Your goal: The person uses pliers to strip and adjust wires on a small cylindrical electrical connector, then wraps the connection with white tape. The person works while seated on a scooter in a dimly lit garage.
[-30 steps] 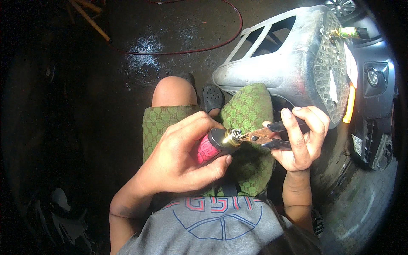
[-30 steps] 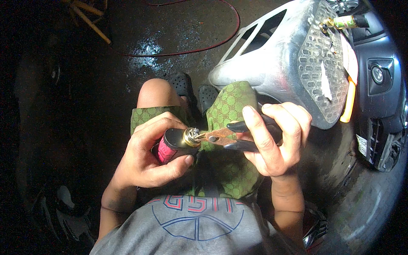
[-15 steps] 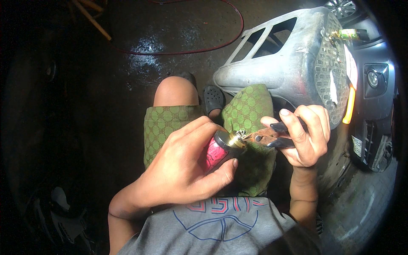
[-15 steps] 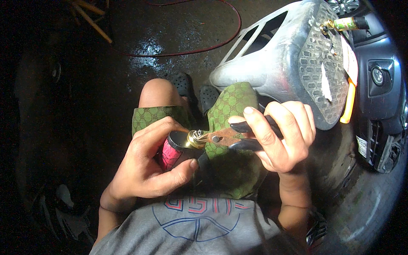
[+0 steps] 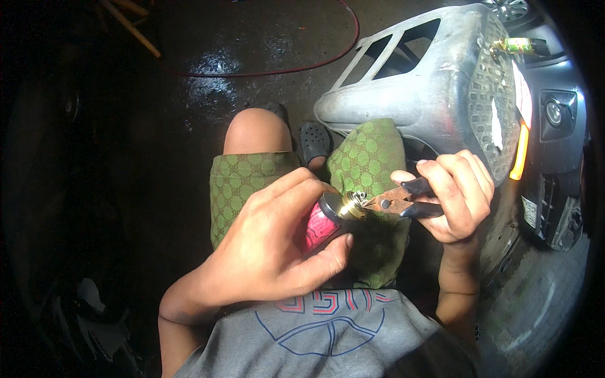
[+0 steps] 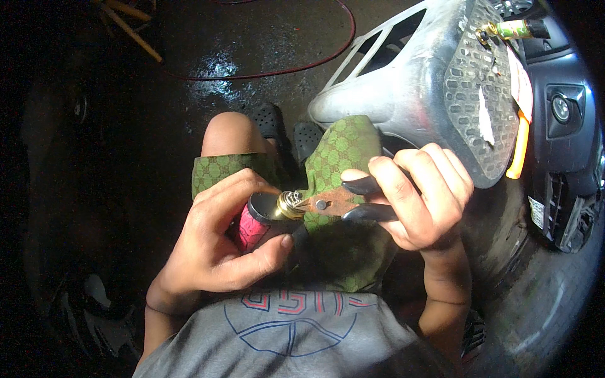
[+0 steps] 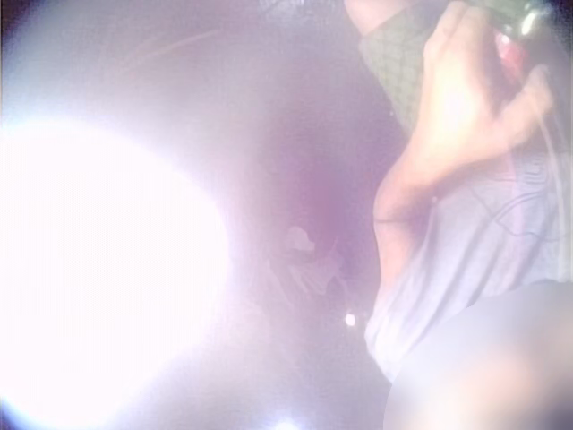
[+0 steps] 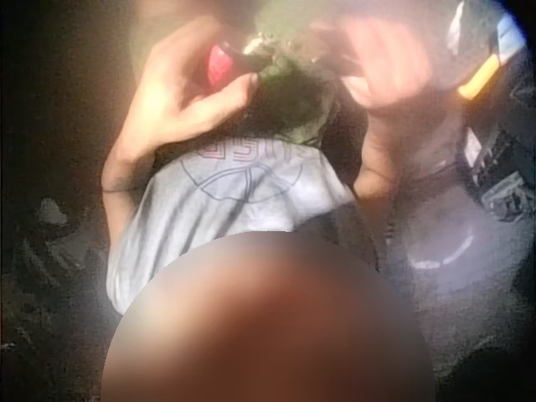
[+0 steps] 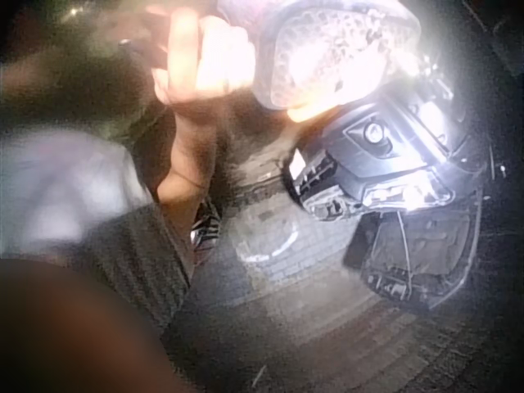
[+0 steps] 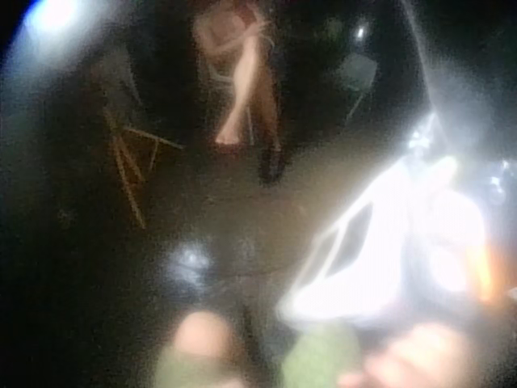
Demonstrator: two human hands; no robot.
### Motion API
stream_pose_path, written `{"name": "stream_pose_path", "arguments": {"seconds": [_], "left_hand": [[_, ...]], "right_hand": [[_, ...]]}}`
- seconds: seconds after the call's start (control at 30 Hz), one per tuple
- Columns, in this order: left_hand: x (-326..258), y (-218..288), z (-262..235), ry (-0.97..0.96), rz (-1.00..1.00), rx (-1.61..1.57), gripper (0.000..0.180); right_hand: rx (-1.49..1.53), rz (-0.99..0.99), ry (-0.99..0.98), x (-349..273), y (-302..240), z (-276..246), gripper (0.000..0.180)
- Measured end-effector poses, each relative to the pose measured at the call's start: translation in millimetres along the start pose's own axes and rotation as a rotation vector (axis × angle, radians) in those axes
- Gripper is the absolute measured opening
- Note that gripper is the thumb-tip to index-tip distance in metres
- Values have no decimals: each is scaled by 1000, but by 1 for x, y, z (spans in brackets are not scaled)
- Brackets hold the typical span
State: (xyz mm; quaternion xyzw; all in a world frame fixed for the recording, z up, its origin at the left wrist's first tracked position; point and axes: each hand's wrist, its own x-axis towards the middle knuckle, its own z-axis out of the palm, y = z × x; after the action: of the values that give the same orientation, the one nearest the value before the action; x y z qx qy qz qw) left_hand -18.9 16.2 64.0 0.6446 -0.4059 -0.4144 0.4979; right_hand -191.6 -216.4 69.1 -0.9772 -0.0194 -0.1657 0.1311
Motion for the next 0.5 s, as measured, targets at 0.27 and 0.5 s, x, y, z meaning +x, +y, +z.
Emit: {"name": "stream_pose_path", "arguments": {"seconds": [0.27, 0.5], "left_hand": [[6, -32, 5, 33, 105, 31, 45], [18, -54, 20, 14, 41, 262, 51]], "right_hand": [[-101, 50, 41, -16, 0, 18, 19], [217, 452, 55, -41, -7, 39, 17]]}}
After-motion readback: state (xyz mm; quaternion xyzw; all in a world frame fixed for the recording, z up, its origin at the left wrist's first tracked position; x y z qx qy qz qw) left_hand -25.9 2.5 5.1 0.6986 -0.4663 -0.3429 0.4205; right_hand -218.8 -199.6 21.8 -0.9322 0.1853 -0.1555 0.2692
